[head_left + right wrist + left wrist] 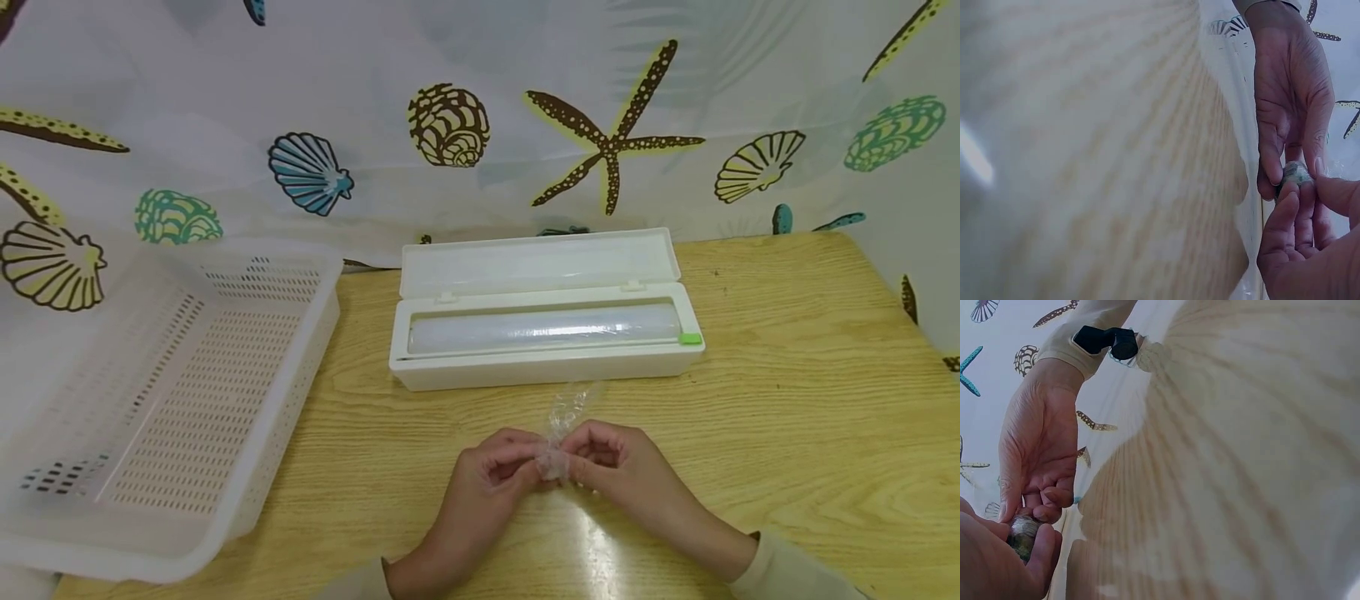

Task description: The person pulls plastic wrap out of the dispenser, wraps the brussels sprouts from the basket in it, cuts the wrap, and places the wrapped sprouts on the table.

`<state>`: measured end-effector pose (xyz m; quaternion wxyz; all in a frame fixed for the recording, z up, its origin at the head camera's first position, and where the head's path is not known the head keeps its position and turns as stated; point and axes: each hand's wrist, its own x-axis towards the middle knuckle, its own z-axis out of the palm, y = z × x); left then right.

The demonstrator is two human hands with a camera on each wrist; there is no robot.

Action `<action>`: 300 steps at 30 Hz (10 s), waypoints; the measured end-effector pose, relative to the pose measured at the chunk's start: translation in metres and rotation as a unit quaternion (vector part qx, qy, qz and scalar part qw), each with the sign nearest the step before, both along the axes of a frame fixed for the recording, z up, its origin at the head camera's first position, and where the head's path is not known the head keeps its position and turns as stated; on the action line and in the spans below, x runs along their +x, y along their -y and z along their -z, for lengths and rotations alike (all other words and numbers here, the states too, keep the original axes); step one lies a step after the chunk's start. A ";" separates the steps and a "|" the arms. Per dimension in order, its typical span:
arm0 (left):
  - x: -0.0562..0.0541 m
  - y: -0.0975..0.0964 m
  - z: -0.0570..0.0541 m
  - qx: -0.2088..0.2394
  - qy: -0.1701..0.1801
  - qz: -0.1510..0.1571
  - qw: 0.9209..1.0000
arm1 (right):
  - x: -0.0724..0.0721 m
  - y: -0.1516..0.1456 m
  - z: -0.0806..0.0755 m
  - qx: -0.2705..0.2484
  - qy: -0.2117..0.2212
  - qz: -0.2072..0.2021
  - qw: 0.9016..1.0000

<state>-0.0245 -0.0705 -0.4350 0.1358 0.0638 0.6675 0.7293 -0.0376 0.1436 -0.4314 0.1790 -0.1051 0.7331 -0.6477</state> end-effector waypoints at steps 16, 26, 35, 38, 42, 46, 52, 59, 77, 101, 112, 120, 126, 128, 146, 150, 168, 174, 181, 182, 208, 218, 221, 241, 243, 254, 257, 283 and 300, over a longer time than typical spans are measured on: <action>0.002 0.003 -0.003 0.009 0.012 -0.028 0.999 | 0.004 0.000 0.003 -0.011 -0.013 -0.004 1.000; 0.002 0.003 -0.004 -0.008 0.048 -0.026 0.998 | 0.004 0.001 0.001 0.002 -0.003 0.003 1.000; 0.001 0.007 -0.004 -0.013 0.049 -0.006 0.999 | 0.004 0.001 0.001 -0.018 0.024 -0.002 1.000; 0.001 0.008 -0.006 -0.024 0.048 -0.005 0.999 | 0.004 0.003 0.001 -0.028 0.034 0.005 0.999; 0.002 0.010 -0.007 -0.018 0.060 0.000 0.998 | 0.004 0.003 0.001 -0.032 0.045 0.016 0.998; 0.002 0.011 -0.006 0.015 0.068 0.008 0.998 | 0.004 0.003 0.001 -0.031 0.032 0.012 0.999; 0.003 0.013 -0.002 0.060 0.059 0.023 0.996 | 0.004 0.003 0.000 -0.031 0.010 0.024 0.999; 0.004 0.014 0.000 0.084 0.065 0.004 0.994 | 0.006 0.003 0.002 -0.026 0.013 0.033 0.999; 0.002 0.011 -0.002 0.074 0.037 0.028 0.996 | 0.009 0.007 0.007 -0.059 -0.040 0.044 0.997; 0.003 0.015 0.001 0.023 -0.017 -0.009 1.000 | 0.012 0.009 0.004 -0.067 -0.047 0.041 0.996; 0.003 0.011 -0.001 0.040 -0.003 -0.026 0.999 | 0.014 0.012 0.003 -0.051 -0.047 0.062 0.996; 0.003 0.011 0.001 0.074 -0.041 -0.015 0.996 | 0.016 0.015 0.003 -0.069 -0.057 0.074 0.993; 0.004 0.012 0.002 0.065 -0.049 -0.022 0.996 | 0.017 0.016 0.001 -0.075 -0.055 0.070 0.993; 0.004 0.012 0.000 0.049 -0.034 -0.030 0.998 | 0.018 0.016 0.000 -0.071 -0.047 0.072 0.994; 0.005 0.012 -0.006 0.034 0.040 -0.003 0.999 | 0.017 0.017 0.003 -0.108 0.002 0.078 0.991; 0.006 0.011 -0.006 0.067 0.056 0.000 0.996 | 0.016 0.017 0.002 -0.129 0.009 0.079 0.988; 0.007 0.005 -0.002 0.067 -0.060 -0.055 0.994 | 0.018 0.019 -0.005 -0.100 -0.035 0.092 0.990; 0.008 0.005 -0.002 0.071 -0.071 -0.067 0.993 | 0.017 0.020 -0.005 -0.105 -0.042 0.092 0.989; 0.009 0.005 -0.005 0.060 -0.055 -0.072 0.994 | 0.017 0.020 -0.006 -0.108 -0.031 0.100 0.989; 0.009 0.005 -0.005 0.060 -0.049 -0.072 0.994 | 0.016 0.020 -0.006 -0.106 -0.032 0.102 0.989; 0.008 0.008 -0.006 0.067 0.007 -0.064 0.996 | 0.016 0.023 -0.001 -0.130 -0.040 0.095 0.986; 0.008 0.011 -0.003 0.123 -0.011 -0.012 0.992 | 0.018 0.023 -0.002 -0.136 -0.042 0.088 0.986; 0.008 0.011 -0.002 0.150 -0.022 0.003 0.988 | 0.019 0.023 -0.002 -0.135 -0.046 0.087 0.986; 0.011 0.009 0.002 0.164 -0.091 -0.005 0.982 | 0.021 0.023 -0.002 -0.153 -0.076 0.078 0.982; 0.011 0.008 0.001 0.161 -0.084 -0.011 0.983 | 0.021 0.023 -0.002 -0.147 -0.076 0.080 0.983; 0.012 0.009 -0.003 0.125 -0.071 -0.041 0.989 | 0.022 0.023 -0.002 -0.123 -0.083 0.087 0.985; 0.012 0.009 -0.006 0.110 -0.055 -0.044 0.991 | 0.022 0.024 -0.004 -0.131 -0.073 0.084 0.985; 0.013 0.010 -0.002 0.132 -0.016 0.033 0.991 | 0.021 0.024 -0.004 -0.113 -0.044 0.097 0.988; 0.014 0.006 -0.007 0.076 0.025 -0.021 0.997 | 0.021 0.022 -0.003 -0.115 -0.035 0.092 0.988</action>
